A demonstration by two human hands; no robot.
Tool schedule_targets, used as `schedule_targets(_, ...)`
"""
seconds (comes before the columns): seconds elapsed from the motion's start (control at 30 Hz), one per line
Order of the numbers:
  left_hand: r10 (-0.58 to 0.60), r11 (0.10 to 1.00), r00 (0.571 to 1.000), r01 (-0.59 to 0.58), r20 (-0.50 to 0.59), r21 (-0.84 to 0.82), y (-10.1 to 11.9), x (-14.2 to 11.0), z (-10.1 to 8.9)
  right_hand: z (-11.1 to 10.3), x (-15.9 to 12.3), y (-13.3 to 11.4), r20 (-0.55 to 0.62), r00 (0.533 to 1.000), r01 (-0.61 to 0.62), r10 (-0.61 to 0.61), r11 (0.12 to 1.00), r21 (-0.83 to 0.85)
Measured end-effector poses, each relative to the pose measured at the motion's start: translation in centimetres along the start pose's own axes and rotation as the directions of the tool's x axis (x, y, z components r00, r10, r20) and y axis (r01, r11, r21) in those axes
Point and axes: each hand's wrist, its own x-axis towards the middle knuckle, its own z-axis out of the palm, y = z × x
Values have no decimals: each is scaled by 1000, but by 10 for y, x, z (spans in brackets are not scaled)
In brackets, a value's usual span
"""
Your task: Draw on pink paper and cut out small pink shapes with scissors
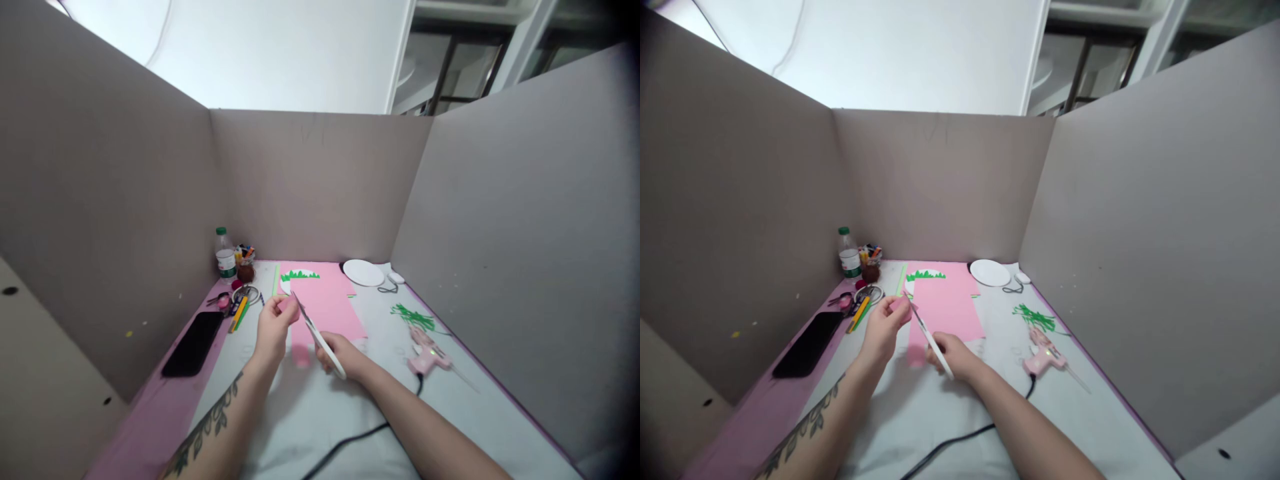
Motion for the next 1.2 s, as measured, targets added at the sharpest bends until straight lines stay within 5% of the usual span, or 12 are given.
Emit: schedule_targets(1.2,-17,1000,1000,17,-20,7,1,1,-1,-5,3,7,23,1000,-14,14,1000,7)
